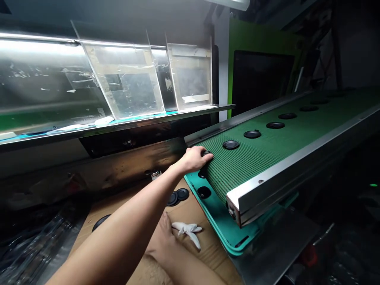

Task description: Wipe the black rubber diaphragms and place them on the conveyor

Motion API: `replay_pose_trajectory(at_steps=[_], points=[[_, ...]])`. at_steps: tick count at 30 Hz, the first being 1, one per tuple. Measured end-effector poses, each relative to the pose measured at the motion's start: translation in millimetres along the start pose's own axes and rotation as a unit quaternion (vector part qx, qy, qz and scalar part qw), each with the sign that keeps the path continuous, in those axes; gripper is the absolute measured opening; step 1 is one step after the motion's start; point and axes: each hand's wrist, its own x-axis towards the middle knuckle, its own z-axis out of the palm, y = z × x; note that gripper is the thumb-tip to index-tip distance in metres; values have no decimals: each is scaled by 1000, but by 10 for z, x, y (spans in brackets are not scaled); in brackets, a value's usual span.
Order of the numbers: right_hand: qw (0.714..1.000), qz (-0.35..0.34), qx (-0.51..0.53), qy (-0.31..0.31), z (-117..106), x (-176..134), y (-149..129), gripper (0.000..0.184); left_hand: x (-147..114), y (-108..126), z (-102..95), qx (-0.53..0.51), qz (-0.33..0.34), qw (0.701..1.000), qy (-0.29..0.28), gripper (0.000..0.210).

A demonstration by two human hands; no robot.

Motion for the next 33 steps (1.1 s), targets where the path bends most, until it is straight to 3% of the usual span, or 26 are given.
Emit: replay_pose_trajectory(at_steps=[2,5,7,9,12,14,16,19,22,27,31,33], points=[[1000,2,-2,14,12,8,11,44,-124,-116,-113,-46,-13,998,47,37],[999,-11,-16,29,41,11,38,42,-645,-454,-387,-206,-66,974,74,38],[999,-12,-21,31,54,8,54,39,-1168,-765,-543,-340,-117,931,56,37],[999,-6,-7,47,56,5,61,35,-1740,-1118,-619,-412,-181,889,89,34],[992,10,45,116,53,13,43,36,-2472,-1629,-574,-497,-258,813,157,42],[980,17,88,175,57,20,0,37,-2773,-1882,-483,-554,-270,762,198,44],[967,-3,126,220,75,9,-71,36,-2915,-2026,-389,-624,-270,702,214,34],[964,-73,132,218,151,-57,-218,37,-2932,-2073,-297,-735,-246,613,155,26],[976,-100,73,176,279,-151,-370,38,-2895,-2076,-274,-786,-224,566,113,35],[983,-142,16,117,394,-171,-504,36,-2931,-2196,-252,-800,-234,534,141,31],[984,-104,8,148,375,-87,-503,33,-2954,-2250,-203,-799,-233,540,124,29],[984,-119,9,134,375,-84,-502,35,-2952,-2253,-189,-800,-233,539,123,29]])
